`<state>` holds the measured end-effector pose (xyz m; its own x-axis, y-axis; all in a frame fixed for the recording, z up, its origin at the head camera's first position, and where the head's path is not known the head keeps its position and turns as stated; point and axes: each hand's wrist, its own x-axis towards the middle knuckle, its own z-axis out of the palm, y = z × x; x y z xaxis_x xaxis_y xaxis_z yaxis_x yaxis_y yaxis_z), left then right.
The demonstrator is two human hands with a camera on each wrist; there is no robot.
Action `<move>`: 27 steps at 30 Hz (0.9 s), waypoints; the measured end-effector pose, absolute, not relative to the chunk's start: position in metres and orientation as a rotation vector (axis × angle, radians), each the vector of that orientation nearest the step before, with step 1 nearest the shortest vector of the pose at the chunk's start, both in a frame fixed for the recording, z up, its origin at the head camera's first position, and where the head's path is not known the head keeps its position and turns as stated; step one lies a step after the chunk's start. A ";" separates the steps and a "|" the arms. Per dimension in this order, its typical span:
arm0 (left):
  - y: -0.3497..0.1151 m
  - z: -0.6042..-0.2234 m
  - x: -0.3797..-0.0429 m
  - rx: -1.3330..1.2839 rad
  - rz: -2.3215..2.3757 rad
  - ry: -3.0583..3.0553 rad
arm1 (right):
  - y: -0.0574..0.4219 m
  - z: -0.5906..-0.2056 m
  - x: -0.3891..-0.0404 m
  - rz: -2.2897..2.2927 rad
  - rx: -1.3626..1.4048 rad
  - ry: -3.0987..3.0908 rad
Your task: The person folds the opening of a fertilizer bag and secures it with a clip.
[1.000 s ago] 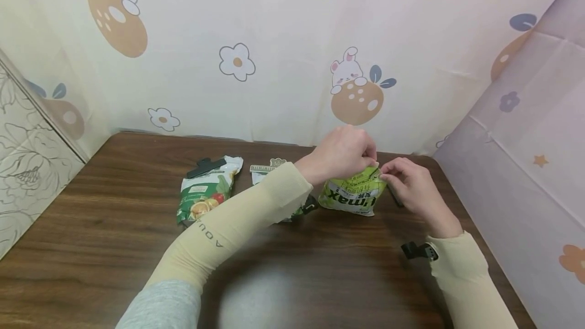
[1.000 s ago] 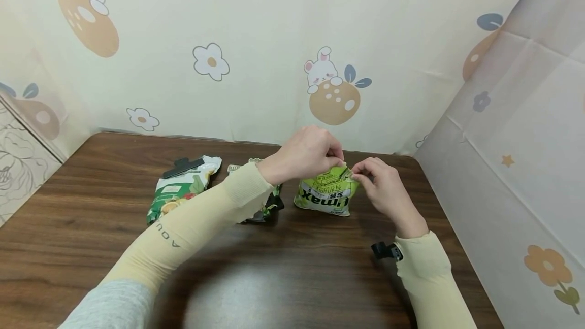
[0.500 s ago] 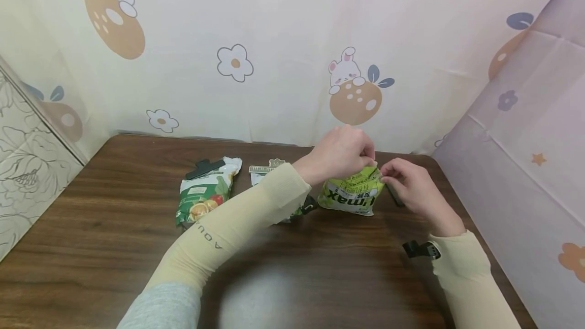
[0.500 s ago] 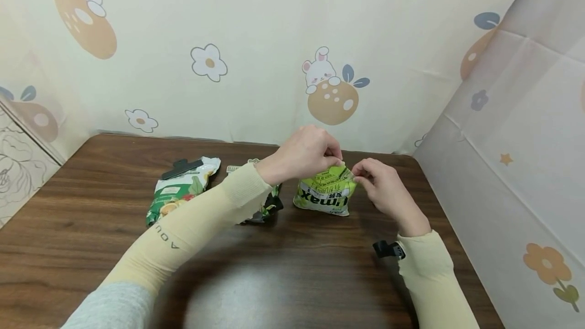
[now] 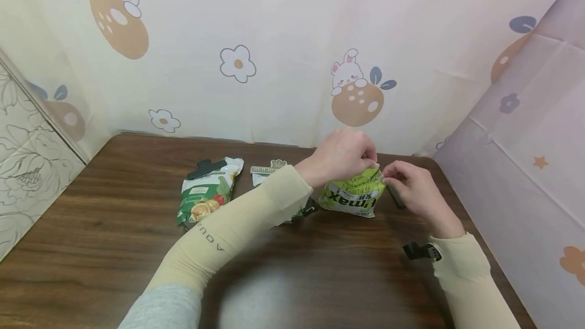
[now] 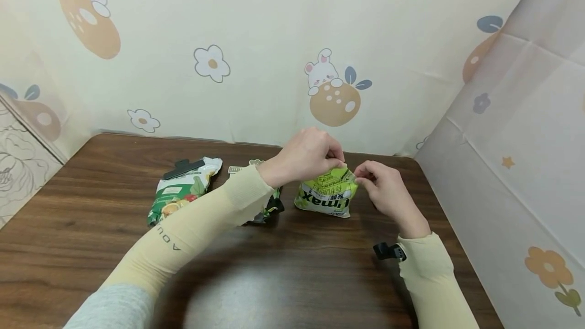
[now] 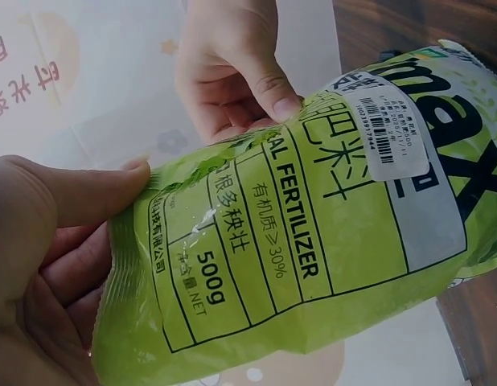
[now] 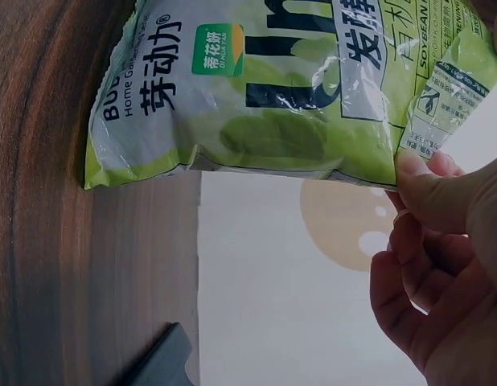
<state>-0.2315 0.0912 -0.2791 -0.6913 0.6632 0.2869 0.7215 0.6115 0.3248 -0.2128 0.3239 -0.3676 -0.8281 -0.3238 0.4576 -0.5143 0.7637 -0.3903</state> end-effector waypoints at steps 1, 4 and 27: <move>0.091 -0.279 -0.232 -1.165 -0.638 -2.694 | 0.325 -0.368 -0.213 0.734 0.626 -2.603; 0.091 -0.280 -0.232 -1.167 -0.657 -2.692 | 0.329 -0.369 -0.214 0.771 0.588 -2.640; 0.091 -0.282 -0.232 -1.154 -0.706 -2.718 | 0.394 -0.410 -0.237 0.782 0.134 -2.871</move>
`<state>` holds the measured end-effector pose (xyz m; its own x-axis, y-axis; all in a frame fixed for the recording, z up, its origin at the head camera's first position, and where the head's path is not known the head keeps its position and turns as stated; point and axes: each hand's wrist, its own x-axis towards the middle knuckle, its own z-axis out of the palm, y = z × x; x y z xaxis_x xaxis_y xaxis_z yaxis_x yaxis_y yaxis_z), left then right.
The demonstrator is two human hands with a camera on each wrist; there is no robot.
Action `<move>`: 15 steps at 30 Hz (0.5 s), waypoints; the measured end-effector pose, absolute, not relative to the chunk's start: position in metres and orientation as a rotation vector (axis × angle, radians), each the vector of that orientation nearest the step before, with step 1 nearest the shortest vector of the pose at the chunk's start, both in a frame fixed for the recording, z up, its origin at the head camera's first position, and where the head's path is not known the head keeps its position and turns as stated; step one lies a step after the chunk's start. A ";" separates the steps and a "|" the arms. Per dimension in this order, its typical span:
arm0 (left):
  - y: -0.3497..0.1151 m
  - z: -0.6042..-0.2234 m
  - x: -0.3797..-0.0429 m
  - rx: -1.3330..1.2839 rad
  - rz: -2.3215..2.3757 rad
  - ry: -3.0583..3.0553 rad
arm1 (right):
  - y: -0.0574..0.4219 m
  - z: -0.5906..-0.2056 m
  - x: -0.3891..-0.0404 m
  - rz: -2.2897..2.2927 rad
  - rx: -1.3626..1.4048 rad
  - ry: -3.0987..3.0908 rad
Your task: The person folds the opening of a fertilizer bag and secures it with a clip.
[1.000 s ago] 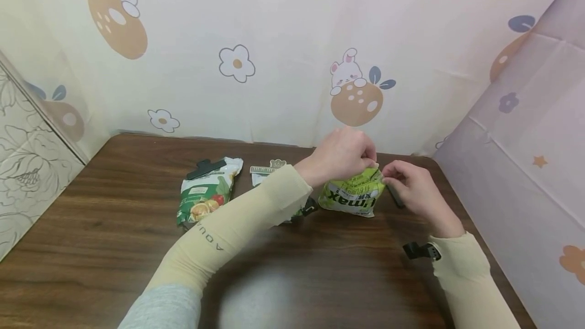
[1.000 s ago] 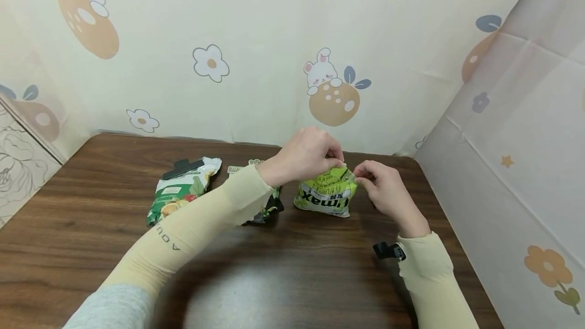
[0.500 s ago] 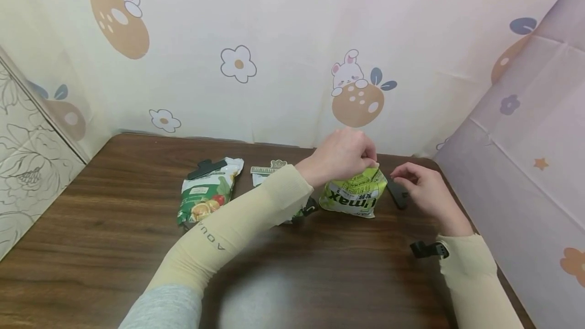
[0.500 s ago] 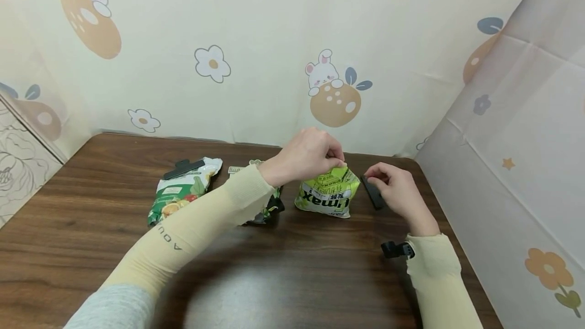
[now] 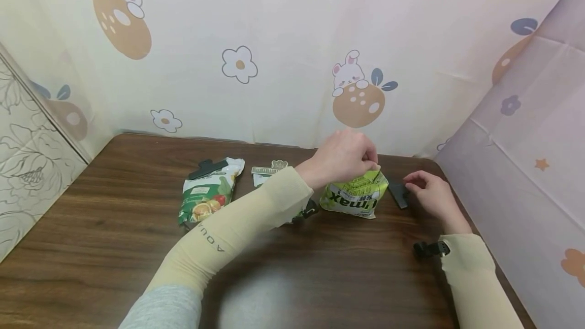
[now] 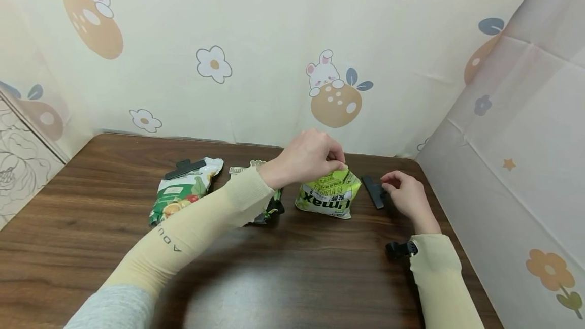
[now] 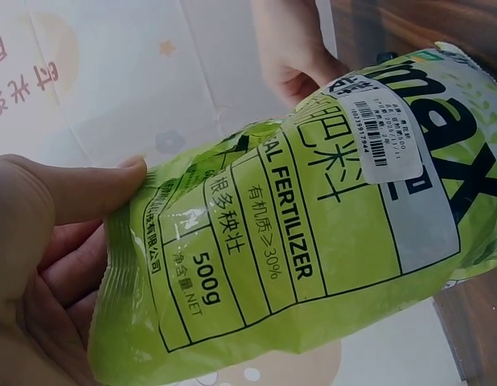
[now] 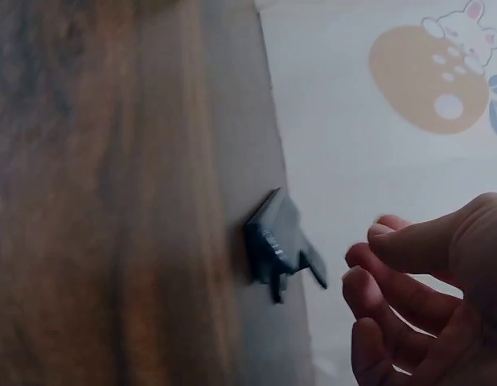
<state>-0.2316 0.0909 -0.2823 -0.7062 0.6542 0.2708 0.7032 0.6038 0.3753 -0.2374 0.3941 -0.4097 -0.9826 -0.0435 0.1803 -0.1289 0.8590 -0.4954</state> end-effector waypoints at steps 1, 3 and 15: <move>0.091 -0.282 -0.231 -1.154 -0.704 -2.717 | 0.396 -0.412 -0.238 0.789 0.113 -2.875; 0.091 -0.283 -0.231 -1.152 -0.700 -2.720 | 0.398 -0.415 -0.240 0.804 0.073 -2.877; 0.091 -0.284 -0.230 -1.148 -0.735 -2.725 | 0.404 -0.426 -0.243 0.928 -0.134 -3.010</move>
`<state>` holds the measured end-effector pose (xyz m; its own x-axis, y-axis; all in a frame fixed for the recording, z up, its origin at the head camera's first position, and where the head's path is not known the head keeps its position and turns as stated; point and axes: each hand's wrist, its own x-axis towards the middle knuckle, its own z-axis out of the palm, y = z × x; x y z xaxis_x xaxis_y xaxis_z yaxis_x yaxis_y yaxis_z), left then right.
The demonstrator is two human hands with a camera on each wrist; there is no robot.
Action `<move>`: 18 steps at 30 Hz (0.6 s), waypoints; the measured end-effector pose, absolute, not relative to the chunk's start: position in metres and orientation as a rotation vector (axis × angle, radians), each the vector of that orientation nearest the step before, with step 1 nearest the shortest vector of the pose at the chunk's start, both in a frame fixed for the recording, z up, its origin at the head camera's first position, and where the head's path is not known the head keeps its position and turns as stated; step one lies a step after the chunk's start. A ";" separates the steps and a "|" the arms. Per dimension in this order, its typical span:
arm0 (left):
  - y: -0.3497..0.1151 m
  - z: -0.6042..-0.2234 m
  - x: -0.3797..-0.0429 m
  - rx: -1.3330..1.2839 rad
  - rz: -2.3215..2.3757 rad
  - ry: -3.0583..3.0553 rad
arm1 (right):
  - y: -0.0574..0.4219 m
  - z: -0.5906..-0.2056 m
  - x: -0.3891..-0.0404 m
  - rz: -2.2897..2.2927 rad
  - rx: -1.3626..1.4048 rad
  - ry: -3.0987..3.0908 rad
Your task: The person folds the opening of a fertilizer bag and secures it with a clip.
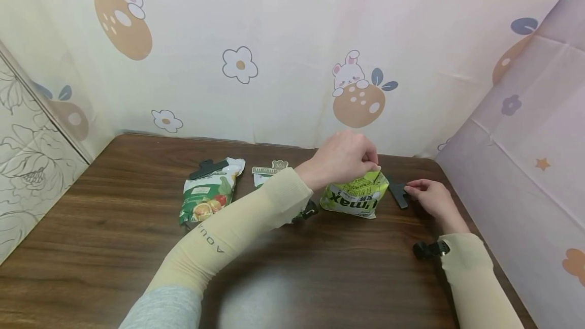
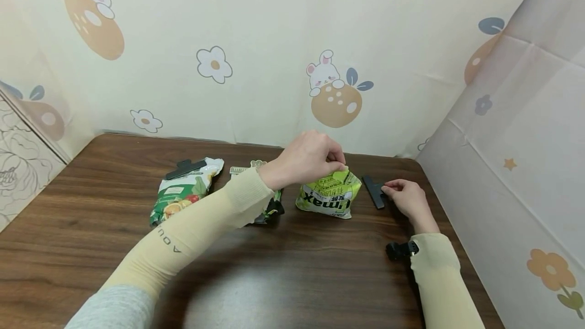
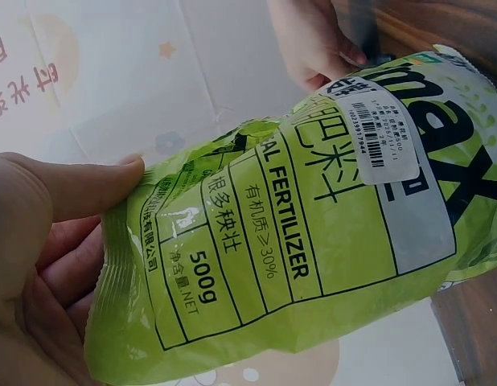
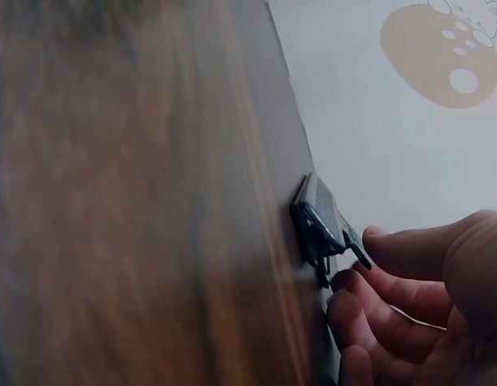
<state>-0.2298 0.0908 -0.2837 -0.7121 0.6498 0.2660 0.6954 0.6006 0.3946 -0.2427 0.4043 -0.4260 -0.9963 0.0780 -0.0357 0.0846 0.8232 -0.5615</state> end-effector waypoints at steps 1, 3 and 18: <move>0.091 -0.284 -0.230 -1.147 -0.735 -2.725 | 0.404 -0.426 -0.243 -0.932 0.156 2.977; 0.091 -0.284 -0.229 -1.145 -0.733 -2.726 | 0.403 -0.427 -0.243 -0.929 0.181 2.972; 0.090 -0.284 -0.229 -1.141 -0.733 -2.719 | 0.405 -0.422 -0.241 -1.240 0.272 2.825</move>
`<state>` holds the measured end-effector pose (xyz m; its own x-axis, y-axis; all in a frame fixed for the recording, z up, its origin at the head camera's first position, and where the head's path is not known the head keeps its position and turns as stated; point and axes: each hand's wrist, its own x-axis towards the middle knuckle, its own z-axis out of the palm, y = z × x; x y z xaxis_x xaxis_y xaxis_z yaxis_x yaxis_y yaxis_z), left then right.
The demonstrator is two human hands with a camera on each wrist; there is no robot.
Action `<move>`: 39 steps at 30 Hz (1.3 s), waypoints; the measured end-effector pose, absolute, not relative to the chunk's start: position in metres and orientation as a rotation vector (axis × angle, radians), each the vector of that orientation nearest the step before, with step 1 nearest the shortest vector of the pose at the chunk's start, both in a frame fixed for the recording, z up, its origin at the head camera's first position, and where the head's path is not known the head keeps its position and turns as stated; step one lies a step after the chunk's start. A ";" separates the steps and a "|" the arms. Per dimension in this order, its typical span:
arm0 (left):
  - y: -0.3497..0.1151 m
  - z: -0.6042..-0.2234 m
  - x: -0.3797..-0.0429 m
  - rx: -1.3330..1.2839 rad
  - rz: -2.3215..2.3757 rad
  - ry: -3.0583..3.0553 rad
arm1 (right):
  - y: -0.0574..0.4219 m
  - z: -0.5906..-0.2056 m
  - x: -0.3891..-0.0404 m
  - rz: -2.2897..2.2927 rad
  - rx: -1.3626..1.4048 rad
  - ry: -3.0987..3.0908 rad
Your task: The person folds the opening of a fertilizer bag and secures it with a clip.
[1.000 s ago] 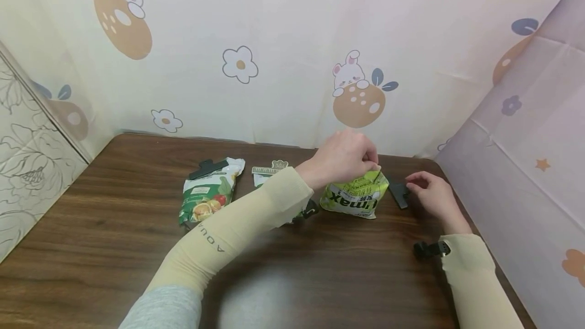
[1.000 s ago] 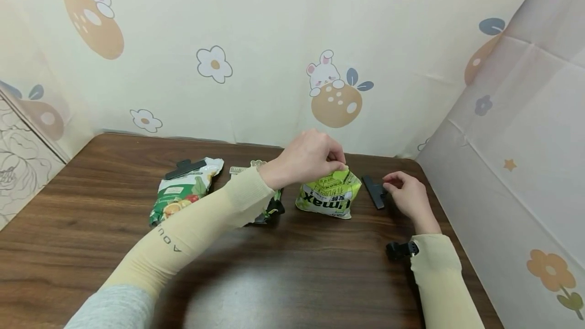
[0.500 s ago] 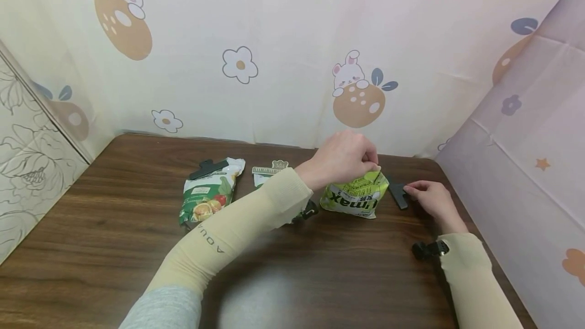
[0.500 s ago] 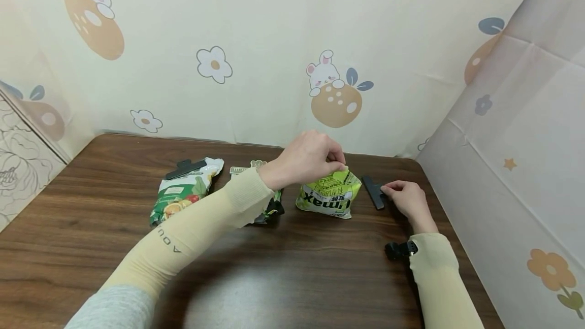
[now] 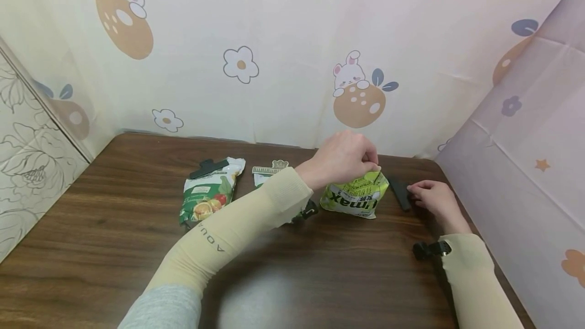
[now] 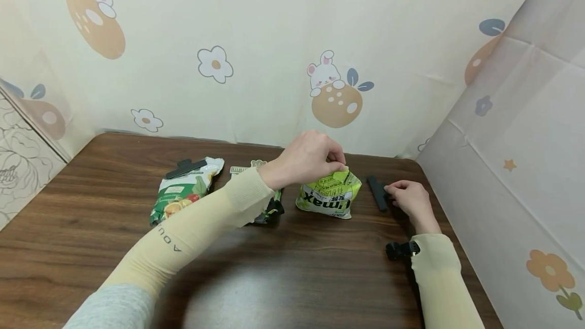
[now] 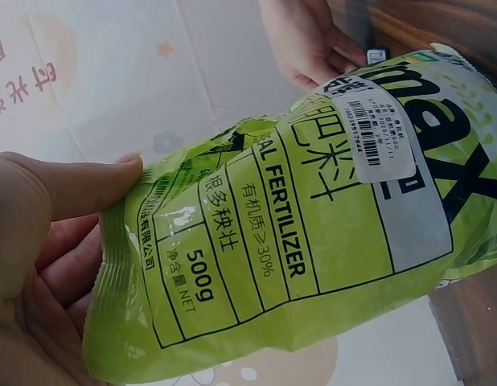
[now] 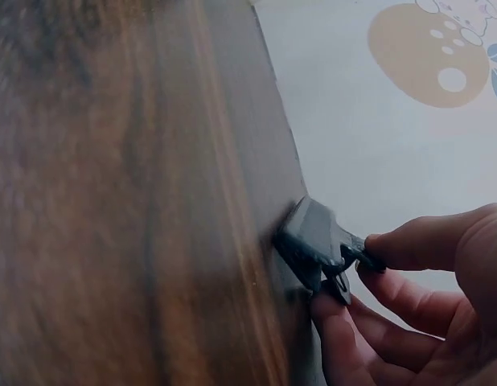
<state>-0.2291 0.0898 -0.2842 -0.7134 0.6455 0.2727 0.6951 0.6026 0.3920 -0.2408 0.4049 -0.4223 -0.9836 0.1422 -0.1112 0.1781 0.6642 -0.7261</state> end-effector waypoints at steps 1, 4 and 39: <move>0.090 -0.284 -0.229 -1.141 -0.734 -2.720 | 0.405 -0.422 -0.240 -1.251 0.275 2.819; 0.090 -0.284 -0.229 -1.139 -0.742 -2.723 | 0.405 -0.422 -0.240 -1.273 0.268 2.816; 0.087 -0.285 -0.233 -1.134 -0.537 -2.804 | 0.399 -0.407 -0.235 -1.166 0.094 3.052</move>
